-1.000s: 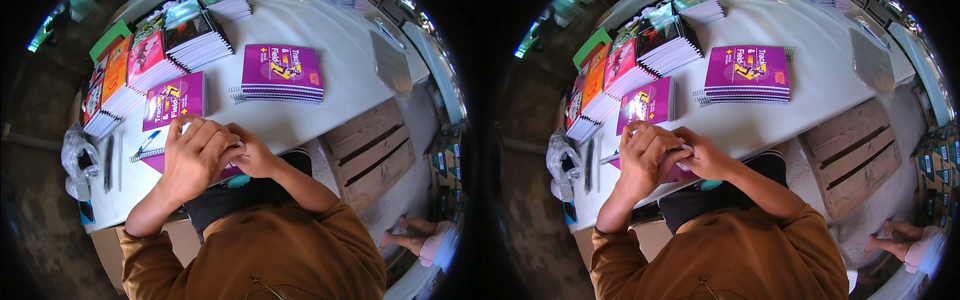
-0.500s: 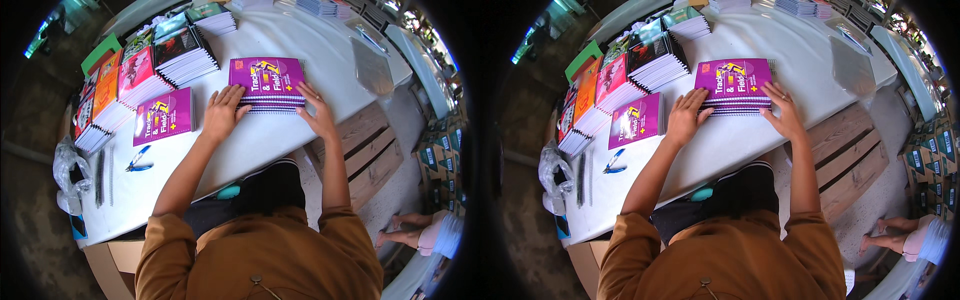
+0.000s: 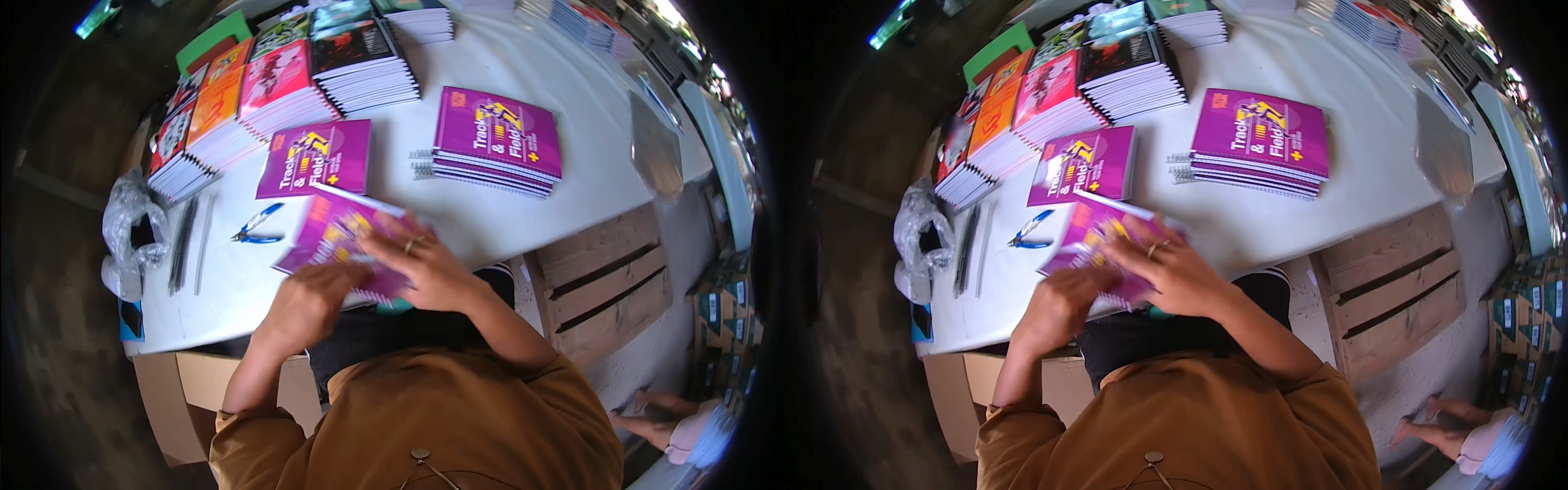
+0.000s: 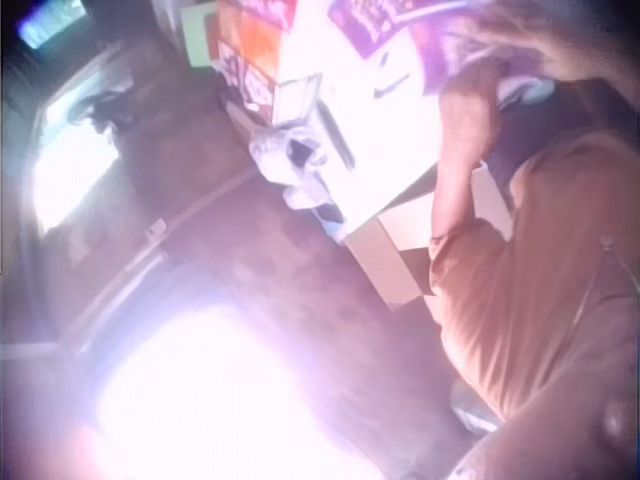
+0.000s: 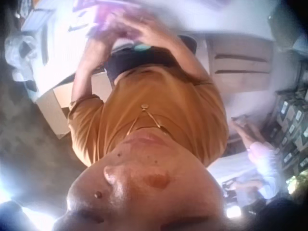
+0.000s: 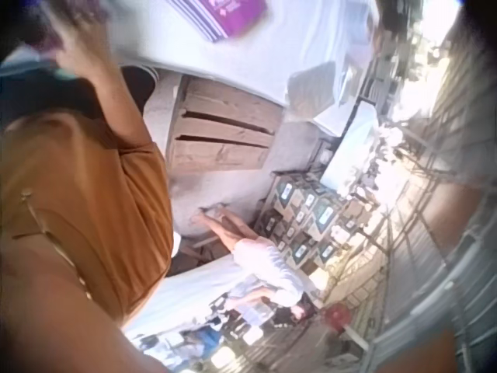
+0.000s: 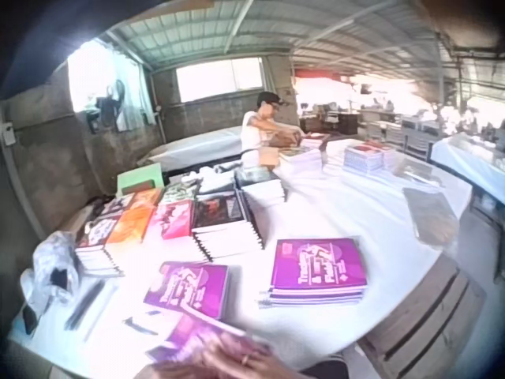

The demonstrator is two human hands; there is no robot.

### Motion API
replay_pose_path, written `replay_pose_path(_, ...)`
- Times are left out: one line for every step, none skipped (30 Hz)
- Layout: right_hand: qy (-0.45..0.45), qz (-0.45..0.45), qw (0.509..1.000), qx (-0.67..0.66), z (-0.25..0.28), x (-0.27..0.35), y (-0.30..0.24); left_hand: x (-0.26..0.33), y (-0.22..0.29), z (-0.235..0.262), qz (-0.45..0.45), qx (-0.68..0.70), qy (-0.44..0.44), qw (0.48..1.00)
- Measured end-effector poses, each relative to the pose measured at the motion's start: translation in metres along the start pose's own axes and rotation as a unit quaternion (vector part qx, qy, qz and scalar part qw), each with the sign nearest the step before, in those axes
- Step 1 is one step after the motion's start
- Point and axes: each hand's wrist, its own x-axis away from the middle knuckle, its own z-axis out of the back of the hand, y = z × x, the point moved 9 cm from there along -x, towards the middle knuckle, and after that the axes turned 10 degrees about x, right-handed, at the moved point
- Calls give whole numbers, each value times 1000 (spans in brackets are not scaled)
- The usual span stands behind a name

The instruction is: The person threads a plastic spiral coil through the punched holes of a notebook cover and pages by hand, turning the coil to advance it through the stack and then folding the coil ends.

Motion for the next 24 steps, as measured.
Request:
replay_pose_path(-29, 19, 998, -50, -18, 3, -5, 6, 3, 2, 18, 39, -46, 998)
replay_pose_path(-67, -17, 984, -166, -33, 2, 1, 16, 2, 3, 40, 75, -91, 992)
replay_pose_path(-57, -61, 975, -205, -31, 6, 10, 20, -14, 22, 80, 70, -34, 994)
replay_pose_path(-6, -76, 964, -254, -18, 6, 14, 21, -26, 44, 73, 75, 63, 993)
replay_pose_path(44, -85, 947, -308, -8, 6, 18, 27, -37, 70, 70, 69, 162, 982)
replay_pose_path(73, -125, 929, -341, -4, 10, 30, 34, -56, 78, 75, 105, 173, 976)
replay_pose_path(103, -168, 909, -367, 0, 16, 43, 42, -83, 83, 75, 146, 184, 969)
replay_pose_path(114, -170, 907, -367, 0, 17, 50, 59, -133, 92, 137, 172, 229, 948)
replay_pose_path(126, -174, 905, -366, -4, 20, 59, 81, -189, 96, 197, 200, 273, 920)
replay_pose_path(118, -169, 907, -368, -11, 21, 61, 103, -239, 105, 264, 98, 300, 911)
replay_pose_path(114, -177, 907, -365, -16, 23, 65, 121, -277, 111, 326, -3, 321, 889)
replay_pose_path(113, -186, 907, -361, -18, 23, 70, 128, -299, 104, 380, -141, 294, 866)
replay_pose_path(110, -184, 907, -362, -17, 21, 70, 135, -311, 102, 427, -276, 256, 822)
replay_pose_path(98, -178, 914, -350, -15, 18, 69, 136, -318, 105, 426, -276, 258, 822)
replay_pose_path(86, -171, 921, -339, -13, 14, 66, 136, -329, 103, 432, -216, 237, 843)
replay_pose_path(87, -165, 922, -340, -8, 6, 60, 137, -338, 102, 436, -157, 216, 859)
replay_pose_path(102, -159, 919, -345, 3, 1, 51, 123, -324, 100, 433, -151, 213, 863)
replay_pose_path(117, -151, 917, -351, 9, -1, 47, 105, -309, 92, 363, 51, 265, 892)
replay_pose_path(118, -158, 916, -348, 8, 3, 50, 85, -275, 87, 280, 252, 301, 876)
replay_pose_path(94, -169, 921, -338, 2, 6, 55, 65, -233, 80, 257, 312, 263, 876)
replay_pose_path(70, -178, 925, -328, -3, 8, 60, 47, -189, 73, 232, 370, 225, 871)
replay_pose_path(62, -172, 928, -326, -1, 7, 59, 40, -156, 67, 244, 410, 186, 859)
replay_pose_path(60, -170, 928, -326, -1, 8, 61, 39, -135, 59, 255, 447, 148, 844)
replay_pose_path(58, -164, 925, -338, -3, 8, 61, 44, -126, 54, 238, 442, 130, 855)
